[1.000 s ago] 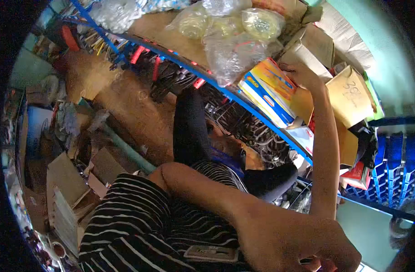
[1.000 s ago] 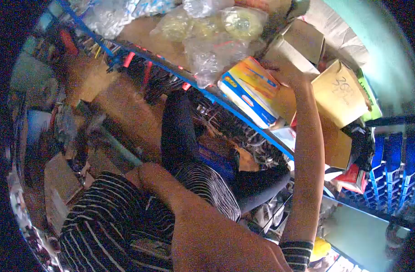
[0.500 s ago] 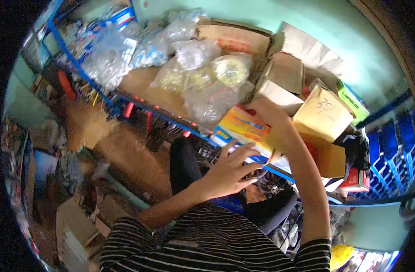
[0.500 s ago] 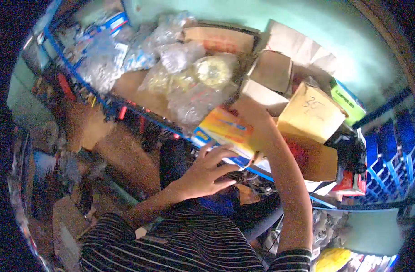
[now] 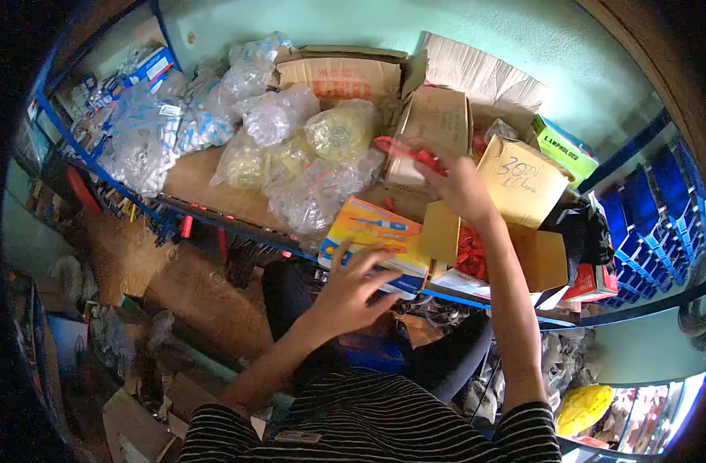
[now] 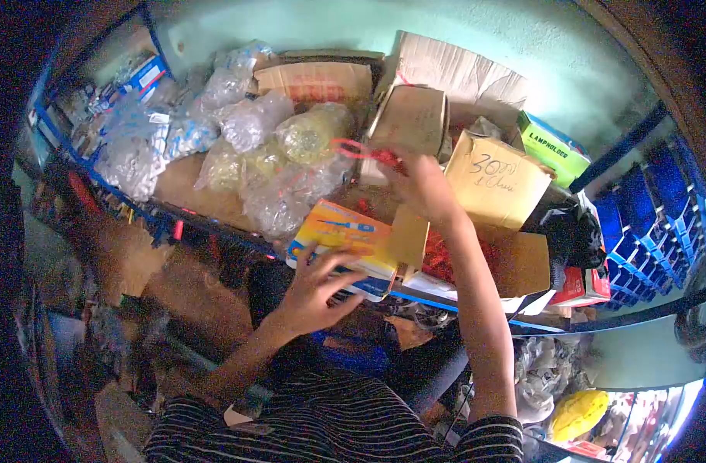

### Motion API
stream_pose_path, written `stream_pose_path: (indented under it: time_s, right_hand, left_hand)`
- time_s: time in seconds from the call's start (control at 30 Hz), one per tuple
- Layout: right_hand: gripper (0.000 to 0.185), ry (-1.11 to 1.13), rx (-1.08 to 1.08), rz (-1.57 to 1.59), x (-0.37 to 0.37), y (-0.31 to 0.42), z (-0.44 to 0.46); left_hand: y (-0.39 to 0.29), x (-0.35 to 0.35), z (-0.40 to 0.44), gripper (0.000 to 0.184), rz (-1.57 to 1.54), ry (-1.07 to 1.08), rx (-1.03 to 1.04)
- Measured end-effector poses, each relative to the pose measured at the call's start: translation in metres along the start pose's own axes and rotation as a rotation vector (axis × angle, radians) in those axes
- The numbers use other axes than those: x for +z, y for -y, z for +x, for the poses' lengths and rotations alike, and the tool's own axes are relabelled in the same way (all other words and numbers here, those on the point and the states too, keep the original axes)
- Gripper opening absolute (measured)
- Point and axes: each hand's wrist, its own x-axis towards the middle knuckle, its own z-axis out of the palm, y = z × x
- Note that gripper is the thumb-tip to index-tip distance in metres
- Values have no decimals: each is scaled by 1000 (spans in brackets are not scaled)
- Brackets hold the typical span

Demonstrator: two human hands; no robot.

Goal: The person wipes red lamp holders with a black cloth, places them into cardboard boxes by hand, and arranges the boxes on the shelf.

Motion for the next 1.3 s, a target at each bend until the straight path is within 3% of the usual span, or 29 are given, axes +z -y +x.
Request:
stream_pose_path:
  time_s: [0.1, 0.23, 0.3, 0.4, 0.5, 0.53, 0.63, 0.8, 1.0, 1.13, 1.23, 1.3]
  right_hand:
    - [30, -266, -13, 314, -10, -26, -28]
    - [21, -421, 182, 652, -24, -19, -68]
    - [18, -461, 211, 731, -26, -22, -87]
    - [18, -597, 179, 786, -25, -28, -109]
    - [17, -761, 91, 647, -26, -28, -127]
    - [15, -797, 158, 648, -27, -28, -136]
    - [20, -861, 169, 433, -28, -28, -153]
    - [28, -900, 23, 150, -7, -59, -165]
    - [27, -946, -18, 159, -4, -53, -156]
    - [35, -862, 28, 247, -4, -62, -161]
    - [35, -856, 62, 111, -3, -70, -159]
    - [36, -841, 77, 179, -2, -68, -158]
  left_hand:
    - [13, -14, 24, 26, -52, -71, 6]
    - [62, -5, 85, 24, -196, -74, -109]
    - [87, 15, 111, 30, 34, 38, -177]
    - [55, 8, 160, 35, 408, 492, -478]
    - [68, 26, 176, 40, 452, 581, -490]
    - [75, 32, 178, 35, 426, 594, -524]
    - [81, 47, 170, 21, 512, 344, -463]
    - [73, 48, 170, 13, 540, 304, -429]
    - [77, 54, 170, 13, 553, 271, -471]
    - [78, 51, 165, 12, 523, 210, -478]
    - [74, 29, 161, 25, 352, 254, -524]
    - [69, 10, 152, 25, 264, 139, -517]
